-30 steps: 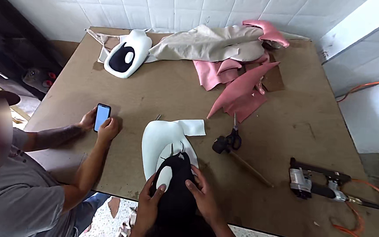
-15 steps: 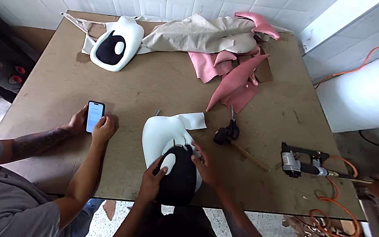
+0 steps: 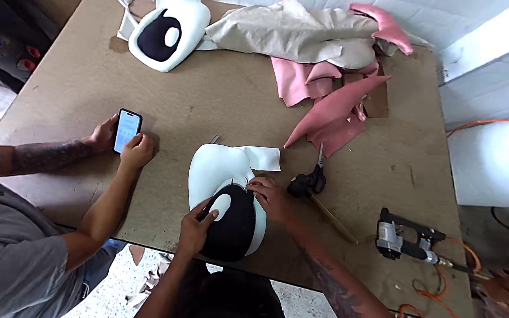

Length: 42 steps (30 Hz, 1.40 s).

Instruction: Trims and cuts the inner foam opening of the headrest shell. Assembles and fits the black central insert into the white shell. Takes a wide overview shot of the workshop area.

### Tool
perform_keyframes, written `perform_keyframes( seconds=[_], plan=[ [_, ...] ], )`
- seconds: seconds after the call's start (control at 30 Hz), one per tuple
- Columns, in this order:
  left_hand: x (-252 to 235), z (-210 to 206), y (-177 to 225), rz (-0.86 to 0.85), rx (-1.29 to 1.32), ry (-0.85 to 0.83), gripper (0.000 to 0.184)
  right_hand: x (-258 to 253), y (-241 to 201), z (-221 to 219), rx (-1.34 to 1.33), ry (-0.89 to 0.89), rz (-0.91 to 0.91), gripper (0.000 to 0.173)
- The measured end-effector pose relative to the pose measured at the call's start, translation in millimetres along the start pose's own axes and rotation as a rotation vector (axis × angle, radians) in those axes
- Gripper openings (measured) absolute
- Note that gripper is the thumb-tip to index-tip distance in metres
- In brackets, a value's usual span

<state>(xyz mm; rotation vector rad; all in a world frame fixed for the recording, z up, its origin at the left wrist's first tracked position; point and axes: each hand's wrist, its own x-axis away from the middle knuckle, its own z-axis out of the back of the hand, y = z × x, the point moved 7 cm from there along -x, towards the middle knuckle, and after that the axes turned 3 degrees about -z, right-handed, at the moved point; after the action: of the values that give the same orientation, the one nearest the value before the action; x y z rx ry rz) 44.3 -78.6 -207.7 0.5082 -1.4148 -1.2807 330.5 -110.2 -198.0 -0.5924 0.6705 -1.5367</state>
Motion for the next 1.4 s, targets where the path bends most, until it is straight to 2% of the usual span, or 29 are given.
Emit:
perform_keyframes(
  seconds=[0.13,0.23,0.33,0.4,0.47,0.53,0.63,0.77,0.87,0.93,1.03,1.23,1.3,1.4],
  plan=[
    [-2,-3,0,0.061,-0.034,0.084,0.042,-11,12,5,-0.009,0.013,-0.058,0.026],
    [0,-4,5,0.081,-0.111,0.126,0.044,-17,11,6,0.091,-0.01,-0.06,0.026],
    [10,-2,15,0.061,-0.394,0.119,0.052,-17,12,7,0.175,-0.019,-0.055,0.026],
    [24,3,30,-0.042,-0.645,0.132,0.065,-19,10,8,0.205,-0.021,-0.045,0.026],
    [43,6,41,-0.231,-0.799,0.145,0.083,-20,9,9,0.224,-0.022,-0.042,0.025],
    [51,-2,37,-0.369,-0.868,0.034,0.101,-21,7,10,0.242,-0.017,-0.04,0.024],
    [43,-22,15,-0.532,-0.889,-0.13,0.11,-25,6,7,0.253,-0.03,-0.047,0.024],
    [32,-29,11,-0.637,-0.913,-0.22,0.11,-25,6,9,0.242,-0.051,-0.055,0.026],
    [35,-29,12,-0.645,-1.027,-0.353,0.115,-20,6,9,0.236,-0.027,-0.014,0.028],
    [33,-26,12,-0.648,-1.039,-0.385,0.112,-19,-1,10,0.254,-0.001,0.034,0.024],
    [34,-23,12,-0.701,-0.978,-0.329,0.102,-17,-13,3,0.37,-0.06,0.096,0.025],
    [48,-26,11,-0.918,-0.973,-0.199,0.082,-34,-12,3,0.416,-0.346,0.001,0.031],
    [50,-23,12,-0.96,-0.904,-0.122,0.085,-37,-11,6,0.341,-0.356,-0.005,0.032],
    [53,-28,20,-0.983,-0.792,0.021,0.09,-34,-5,13,0.182,-0.269,-0.027,0.04]
  ],
)
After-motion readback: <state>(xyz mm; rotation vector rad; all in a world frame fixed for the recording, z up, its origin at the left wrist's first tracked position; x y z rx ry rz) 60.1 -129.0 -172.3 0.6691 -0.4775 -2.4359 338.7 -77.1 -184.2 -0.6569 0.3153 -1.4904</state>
